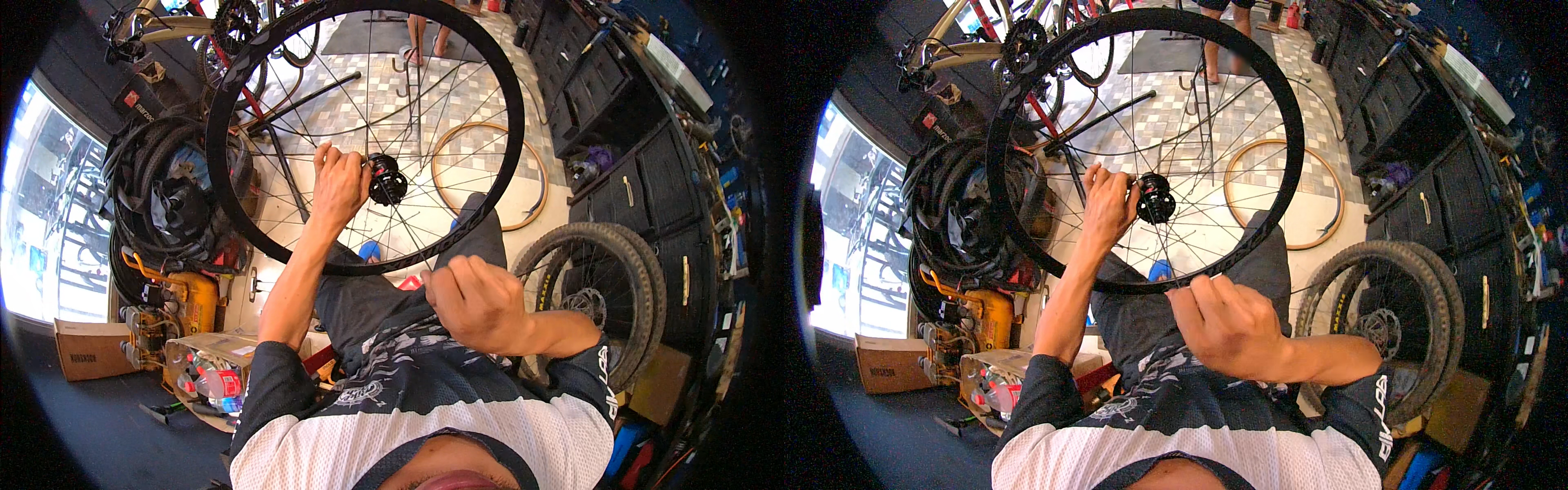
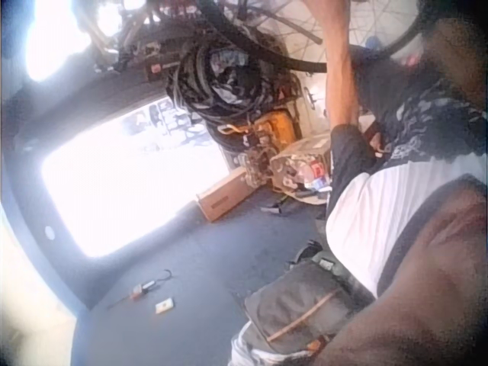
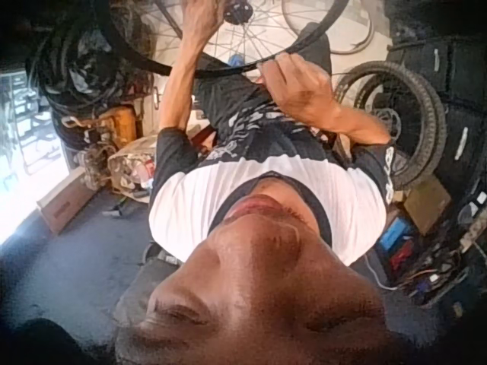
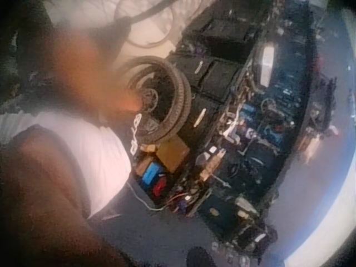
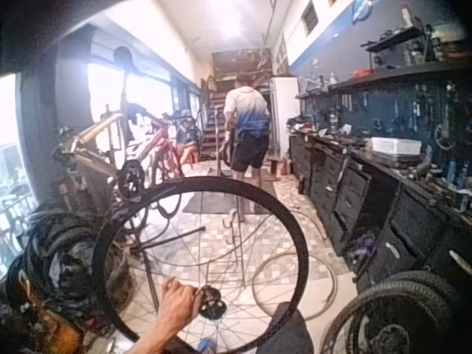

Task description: The person threads and tensions spokes on a bicycle wheel rim, rotating the wheel to access different sections. They manipulate the hub and spokes by hand, occasionally adjusting the rim position while working in a bicycle repair shop.

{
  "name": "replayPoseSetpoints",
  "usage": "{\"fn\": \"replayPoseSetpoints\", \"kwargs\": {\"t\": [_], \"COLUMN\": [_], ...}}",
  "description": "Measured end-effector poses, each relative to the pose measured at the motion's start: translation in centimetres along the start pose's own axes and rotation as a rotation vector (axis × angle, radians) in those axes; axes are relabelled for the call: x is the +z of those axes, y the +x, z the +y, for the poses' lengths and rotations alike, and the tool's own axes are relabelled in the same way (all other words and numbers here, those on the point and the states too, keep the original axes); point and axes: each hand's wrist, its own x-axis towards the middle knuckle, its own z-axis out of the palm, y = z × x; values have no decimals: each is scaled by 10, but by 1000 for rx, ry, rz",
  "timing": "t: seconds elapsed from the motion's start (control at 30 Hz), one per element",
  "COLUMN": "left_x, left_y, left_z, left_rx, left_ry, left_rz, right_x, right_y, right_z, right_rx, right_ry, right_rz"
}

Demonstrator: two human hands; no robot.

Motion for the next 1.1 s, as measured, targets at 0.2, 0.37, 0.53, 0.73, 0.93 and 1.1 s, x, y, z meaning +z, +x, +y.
{"fn": "replayPoseSetpoints", "kwargs": {"t": [0.2, 0.37, 0.53, 0.73, 0.93, 1.1], "left_x": [1, 3, 4, 0, -11, -9], "left_y": [-1, -2, -1, -2, -5, -8], "left_z": [1, 1, -2, -1, 11, 2], "left_rx": [19, 6, -17, -17, -41, 35], "left_ry": [3, -8, -26, -21, -70, -44], "left_rz": [27, 24, 15, 2, -36, -26], "right_x": [11, 14, 21, 40, 97, 133], "right_y": [13, 20, 26, 30, 41, 57], "right_z": [-3, 0, 0, 4, 24, 37], "right_rx": [47, -8, -17, 17, 42, 178], "right_ry": [-84, -150, -124, -130, -158, 18], "right_rz": [-39, -24, -36, -56, -32, -114]}}
